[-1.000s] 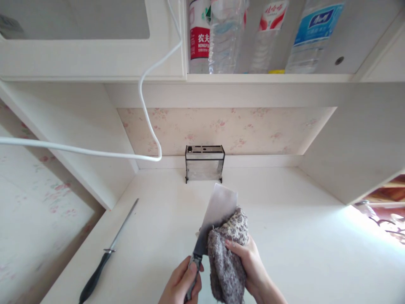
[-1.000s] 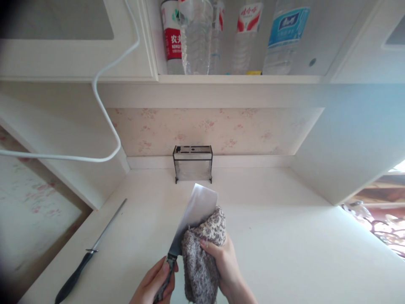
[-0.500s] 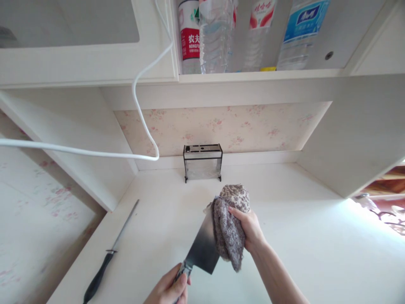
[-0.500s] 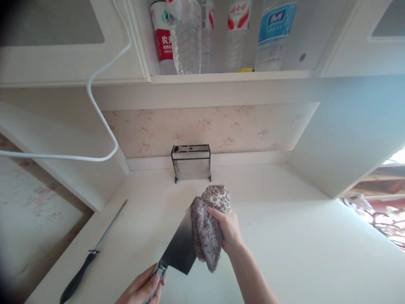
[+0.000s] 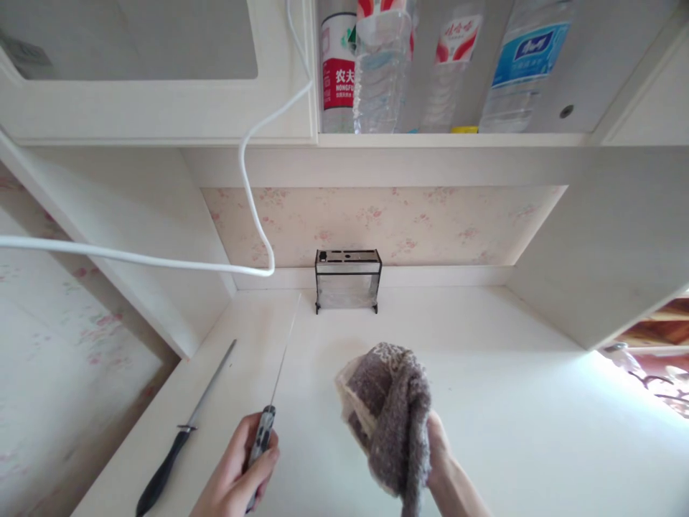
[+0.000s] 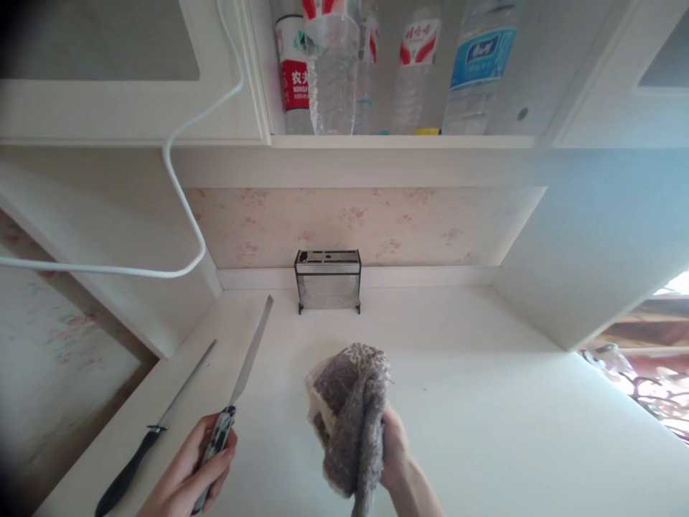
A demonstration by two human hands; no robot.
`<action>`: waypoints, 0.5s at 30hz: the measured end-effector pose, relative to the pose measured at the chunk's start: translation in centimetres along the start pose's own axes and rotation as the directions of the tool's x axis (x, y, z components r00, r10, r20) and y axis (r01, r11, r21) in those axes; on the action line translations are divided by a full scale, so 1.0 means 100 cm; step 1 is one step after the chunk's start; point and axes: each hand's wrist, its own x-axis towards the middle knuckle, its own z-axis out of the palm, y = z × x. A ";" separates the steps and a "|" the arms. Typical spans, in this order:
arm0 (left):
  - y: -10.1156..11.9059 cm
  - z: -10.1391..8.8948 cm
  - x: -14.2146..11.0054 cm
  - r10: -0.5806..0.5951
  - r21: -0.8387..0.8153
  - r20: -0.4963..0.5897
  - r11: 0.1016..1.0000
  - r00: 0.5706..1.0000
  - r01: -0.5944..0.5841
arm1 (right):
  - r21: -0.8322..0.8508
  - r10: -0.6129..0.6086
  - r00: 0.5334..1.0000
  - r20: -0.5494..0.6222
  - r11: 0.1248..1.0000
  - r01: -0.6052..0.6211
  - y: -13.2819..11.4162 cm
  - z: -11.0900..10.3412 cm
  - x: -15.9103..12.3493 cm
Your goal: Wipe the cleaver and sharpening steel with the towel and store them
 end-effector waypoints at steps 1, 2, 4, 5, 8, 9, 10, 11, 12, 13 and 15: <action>0.002 0.009 0.002 0.036 0.078 -0.008 0.996 0.999 -0.036 | 0.027 0.058 0.998 0.030 0.998 -0.059 0.011 0.006 -0.002; 0.004 0.019 0.003 0.066 0.164 -0.018 0.984 0.998 -0.062 | 0.057 0.087 0.995 0.046 0.994 -0.090 0.022 0.014 -0.004; 0.005 0.039 0.004 0.122 0.333 -0.007 0.936 0.992 -0.113 | 0.104 0.047 0.998 0.051 0.993 -0.052 0.039 0.027 -0.004; 0.005 0.048 0.004 0.149 0.405 0.031 0.902 0.988 -0.149 | 0.117 0.019 0.999 0.049 0.993 -0.025 0.046 0.033 -0.003; 0.000 0.068 0.000 0.145 0.572 0.223 0.781 0.964 -0.250 | 0.083 -0.029 1.000 -0.004 0.996 0.029 0.057 0.046 -0.001; -0.003 0.072 -0.002 0.110 0.627 0.274 0.733 0.956 -0.264 | 0.051 -0.041 0.998 -0.044 0.998 0.043 0.059 0.048 -0.001; -0.006 0.075 -0.003 0.070 0.679 0.302 0.684 0.951 -0.266 | 0.017 -0.054 0.994 -0.092 0.998 0.056 0.061 0.050 0.000; -0.009 0.076 -0.004 0.038 0.722 0.315 0.639 0.948 -0.265 | -0.012 -0.066 0.988 -0.139 0.998 0.065 0.062 0.051 0.000; -0.013 0.077 -0.006 0.024 0.753 0.322 0.599 0.946 -0.272 | -0.029 -0.079 0.980 -0.182 0.997 0.075 0.063 0.052 0.000; -0.017 0.077 -0.006 0.030 0.776 0.332 0.560 0.943 -0.291 | -0.031 -0.089 0.972 -0.218 0.996 0.084 0.064 0.052 0.000; -0.026 0.078 -0.007 0.090 0.805 0.373 0.464 0.923 -0.370 | -0.002 -0.081 0.959 -0.272 0.996 0.084 0.060 0.052 0.002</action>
